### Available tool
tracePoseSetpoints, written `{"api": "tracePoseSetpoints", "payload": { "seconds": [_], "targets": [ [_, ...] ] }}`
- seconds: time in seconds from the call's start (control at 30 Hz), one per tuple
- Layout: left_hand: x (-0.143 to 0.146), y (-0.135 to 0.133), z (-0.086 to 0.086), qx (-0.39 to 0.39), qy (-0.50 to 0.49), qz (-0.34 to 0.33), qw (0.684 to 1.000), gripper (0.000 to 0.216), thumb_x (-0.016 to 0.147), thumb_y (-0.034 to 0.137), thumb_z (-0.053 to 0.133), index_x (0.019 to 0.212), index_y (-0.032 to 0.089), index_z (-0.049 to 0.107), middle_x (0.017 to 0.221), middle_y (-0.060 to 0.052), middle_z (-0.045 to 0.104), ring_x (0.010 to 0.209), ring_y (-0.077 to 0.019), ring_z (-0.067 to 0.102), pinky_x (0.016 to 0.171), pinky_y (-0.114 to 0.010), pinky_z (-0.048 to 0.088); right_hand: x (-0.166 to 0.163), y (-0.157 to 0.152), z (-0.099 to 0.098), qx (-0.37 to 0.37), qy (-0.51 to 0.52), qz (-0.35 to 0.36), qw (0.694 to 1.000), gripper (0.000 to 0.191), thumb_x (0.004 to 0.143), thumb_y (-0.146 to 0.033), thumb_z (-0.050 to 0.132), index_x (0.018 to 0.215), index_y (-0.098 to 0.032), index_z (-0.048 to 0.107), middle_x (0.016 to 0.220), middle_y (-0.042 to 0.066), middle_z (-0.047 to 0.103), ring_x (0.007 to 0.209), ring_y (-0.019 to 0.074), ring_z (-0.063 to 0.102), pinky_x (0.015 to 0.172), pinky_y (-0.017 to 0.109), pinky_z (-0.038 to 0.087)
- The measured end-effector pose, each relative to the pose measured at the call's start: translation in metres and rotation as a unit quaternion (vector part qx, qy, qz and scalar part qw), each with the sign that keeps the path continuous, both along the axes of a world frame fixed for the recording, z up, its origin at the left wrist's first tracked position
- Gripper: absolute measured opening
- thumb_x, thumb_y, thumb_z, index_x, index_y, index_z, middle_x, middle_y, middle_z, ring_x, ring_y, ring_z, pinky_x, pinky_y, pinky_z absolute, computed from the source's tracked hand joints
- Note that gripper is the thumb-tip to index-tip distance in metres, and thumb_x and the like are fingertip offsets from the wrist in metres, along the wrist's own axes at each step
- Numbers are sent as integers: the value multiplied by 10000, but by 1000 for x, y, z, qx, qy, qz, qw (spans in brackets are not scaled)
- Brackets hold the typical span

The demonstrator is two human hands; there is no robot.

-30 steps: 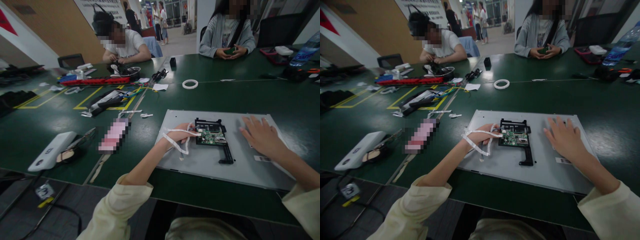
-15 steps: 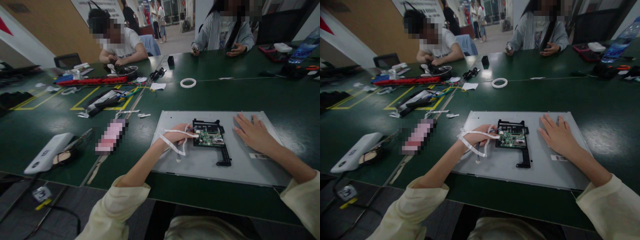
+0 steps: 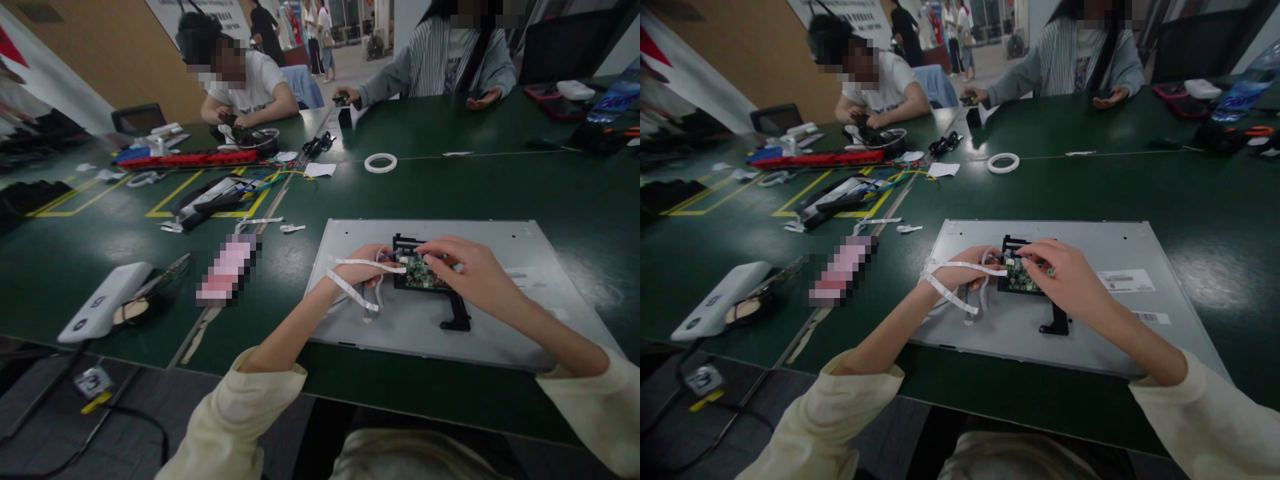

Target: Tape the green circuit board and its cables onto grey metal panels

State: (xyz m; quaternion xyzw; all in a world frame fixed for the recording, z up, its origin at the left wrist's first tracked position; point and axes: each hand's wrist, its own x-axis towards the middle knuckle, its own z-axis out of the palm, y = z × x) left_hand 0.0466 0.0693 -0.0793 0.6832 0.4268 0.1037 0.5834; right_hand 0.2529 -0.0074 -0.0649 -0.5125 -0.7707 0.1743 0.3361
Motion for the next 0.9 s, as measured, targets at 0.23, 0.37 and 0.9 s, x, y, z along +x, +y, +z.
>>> {"api": "tracePoseSetpoints", "payload": {
  "seconds": [0.23,0.37,0.9],
  "targets": [
    [-1,2,-6,25,16,-9,1000,170,822,311,603,875,159,549,446,65,455,327,-45,417,331,-161,283,-11,11,-13,-46,43,-7,998,211,882,-330,513,969,-223,671,944,31,634,799,149,585,615,255,462],
    [-2,4,-10,37,32,-22,999,179,855,311,539,907,140,544,460,61,464,340,-48,444,351,-164,315,-20,10,-16,-48,31,20,998,201,847,-349,568,982,-247,677,980,43,588,878,166,562,727,298,458],
    [-2,1,0,56,50,-42,996,202,851,317,524,920,131,560,430,59,455,341,-57,436,362,-168,307,-34,16,-18,-82,55,50,994,179,862,-371,546,864,-226,652,949,42,539,867,157,534,750,308,435]
  ]
}}
